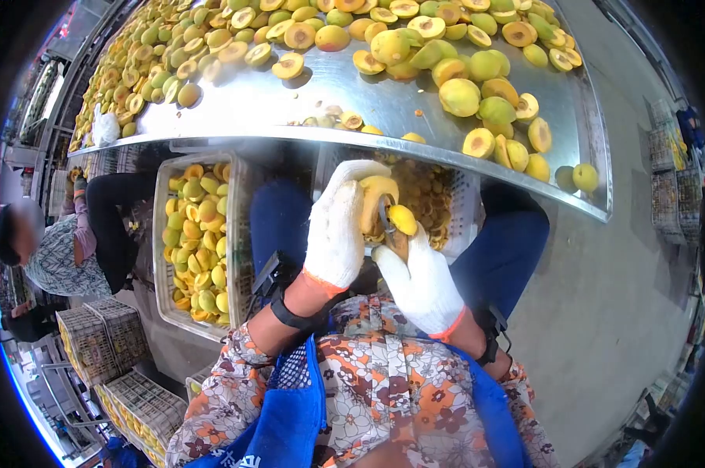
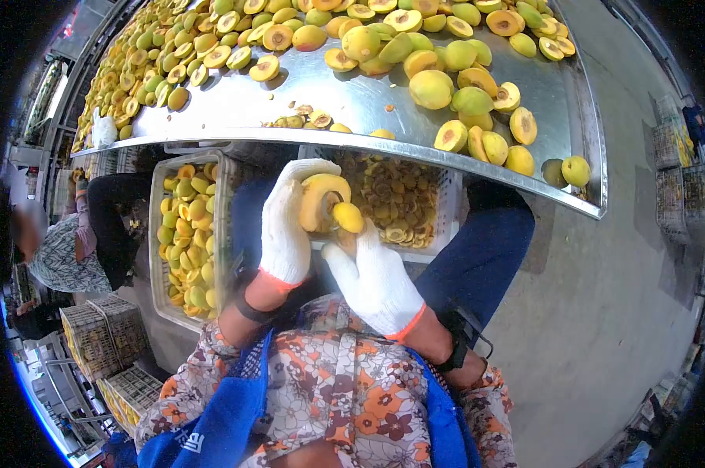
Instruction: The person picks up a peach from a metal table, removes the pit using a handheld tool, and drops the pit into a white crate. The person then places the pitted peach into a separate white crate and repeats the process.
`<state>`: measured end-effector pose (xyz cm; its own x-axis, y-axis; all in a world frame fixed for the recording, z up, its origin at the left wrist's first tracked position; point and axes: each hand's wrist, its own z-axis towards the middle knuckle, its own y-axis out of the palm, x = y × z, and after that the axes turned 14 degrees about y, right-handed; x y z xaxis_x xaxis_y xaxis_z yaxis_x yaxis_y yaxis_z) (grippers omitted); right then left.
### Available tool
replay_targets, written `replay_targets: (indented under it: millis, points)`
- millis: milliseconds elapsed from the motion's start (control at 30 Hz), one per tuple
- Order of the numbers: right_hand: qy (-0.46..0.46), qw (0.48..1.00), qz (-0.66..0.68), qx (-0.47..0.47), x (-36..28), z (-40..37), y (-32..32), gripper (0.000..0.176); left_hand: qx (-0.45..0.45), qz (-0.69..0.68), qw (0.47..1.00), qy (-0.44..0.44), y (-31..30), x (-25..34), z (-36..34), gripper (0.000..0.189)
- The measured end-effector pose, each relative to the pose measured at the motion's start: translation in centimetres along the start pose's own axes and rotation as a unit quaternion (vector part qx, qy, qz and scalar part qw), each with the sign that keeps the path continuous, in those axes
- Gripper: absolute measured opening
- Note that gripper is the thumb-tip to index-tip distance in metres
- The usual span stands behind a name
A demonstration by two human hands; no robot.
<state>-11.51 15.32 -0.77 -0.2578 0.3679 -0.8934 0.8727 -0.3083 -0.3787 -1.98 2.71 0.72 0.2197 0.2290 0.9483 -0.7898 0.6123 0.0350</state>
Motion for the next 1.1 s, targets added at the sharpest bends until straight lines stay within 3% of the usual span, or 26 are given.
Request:
replay_targets:
  millis: [67, 100, 133, 167, 233, 267, 333, 367, 400, 467, 533, 567, 600, 633, 700, 767, 833, 867, 933, 1000, 1067, 1100]
  points:
    - [0.008, 1.0, 0.01, -0.018, 0.6, -0.1, -0.1, 0.049, 0.003, 0.012, 1.0, -0.008, 0.2, -0.3, -0.1, 0.044]
    - [-0.057, 0.998, -0.02, -0.003, 0.8, 0.0, -0.2, 0.047, 0.0, 0.013, 1.0, -0.009, 0.0, -0.7, 0.1, 0.044]
    - [-0.12, 0.991, -0.05, 0.011, 0.9, 0.0, -0.3, 0.045, -0.053, 0.017, 0.998, -0.019, -0.5, -1.3, 0.3, 0.045]
    - [-0.117, 0.992, -0.048, 0.012, 0.6, -0.3, -0.6, 0.045, -0.105, 0.02, 0.994, -0.031, -0.9, -2.0, 0.5, 0.046]
    - [0.104, 0.988, 0.082, -0.084, -0.8, -0.5, -1.3, 0.04, -0.109, -0.036, 0.991, -0.075, -1.4, -3.4, 0.9, 0.044]
    - [0.106, 0.987, 0.084, -0.083, -0.6, -0.4, -1.5, 0.04, -0.11, -0.092, 0.983, -0.119, -1.4, -3.9, 0.9, 0.042]
    - [0.208, 0.947, 0.197, -0.143, -0.1, 0.1, -1.8, 0.041, -0.084, -0.075, 0.989, -0.098, -0.2, -3.6, 1.4, 0.047]
    - [0.207, 0.947, 0.199, -0.142, 0.4, 0.4, -1.7, 0.041, -0.055, -0.103, 0.984, -0.136, 0.3, -3.1, 1.6, 0.051]
    - [0.176, 0.967, 0.152, -0.102, 1.2, 0.7, -1.4, 0.038, -0.026, -0.131, 0.975, -0.176, 0.9, -2.7, 1.7, 0.056]
    - [0.146, 0.982, 0.106, -0.06, 2.6, 0.9, -0.8, 0.036, 0.019, -0.16, 0.976, -0.148, 1.6, -3.0, 1.4, 0.046]
    - [-0.099, 0.995, -0.011, -0.017, 3.0, 0.9, -0.4, 0.027, -0.042, 0.042, 0.997, -0.051, 1.8, -2.3, 1.0, 0.033]
    - [-0.098, 0.995, -0.01, -0.02, 2.9, 0.6, -0.5, 0.027, -0.029, 0.057, 0.997, -0.046, 1.6, -3.3, 1.0, 0.024]
    - [0.089, 0.962, 0.228, -0.124, 1.9, 0.2, -1.0, 0.023, -0.028, 0.058, 0.997, -0.049, 1.5, -3.4, 1.2, 0.024]
    - [0.266, 0.83, 0.441, -0.214, 1.2, 0.0, -1.4, 0.019, -0.051, 0.04, 0.995, -0.082, 1.2, -3.5, 1.4, 0.024]
    - [0.273, 0.813, 0.457, -0.236, 1.0, 0.0, -1.7, 0.016, -0.073, 0.023, 0.991, -0.114, 1.4, -3.2, 1.6, 0.024]
    - [0.28, 0.795, 0.474, -0.256, 1.1, 0.0, -2.0, 0.014, -0.03, 0.075, 0.994, -0.069, 2.4, -2.8, 1.2, 0.025]
    - [0.304, 0.744, 0.52, -0.29, 1.2, 0.0, -2.1, 0.012, -0.041, 0.067, 0.994, -0.079, 2.3, -3.3, 1.2, 0.026]
    - [0.305, 0.744, 0.52, -0.29, 1.3, 0.0, -2.1, 0.012, -0.051, 0.059, 0.993, -0.087, 2.3, -3.7, 1.3, 0.026]
    - [0.341, 0.675, 0.582, -0.298, 1.7, 0.0, -2.0, 0.014, -0.064, 0.029, 0.993, -0.095, 2.1, -5.7, 1.3, 0.025]
    - [0.342, 0.661, 0.59, -0.313, 2.2, 0.1, -1.7, 0.017, -0.077, 0.002, 0.992, -0.102, 1.8, -7.2, 0.7, 0.025]
    - [0.343, 0.648, 0.597, -0.327, 2.7, 0.3, -1.7, 0.02, -0.058, 0.029, 0.998, 0.001, 1.9, -7.9, 0.0, 0.026]
    - [0.335, 0.614, 0.623, -0.35, 2.9, 0.5, -1.7, 0.023, -0.105, 0.024, 0.994, -0.023, 1.3, -7.9, 0.4, 0.031]
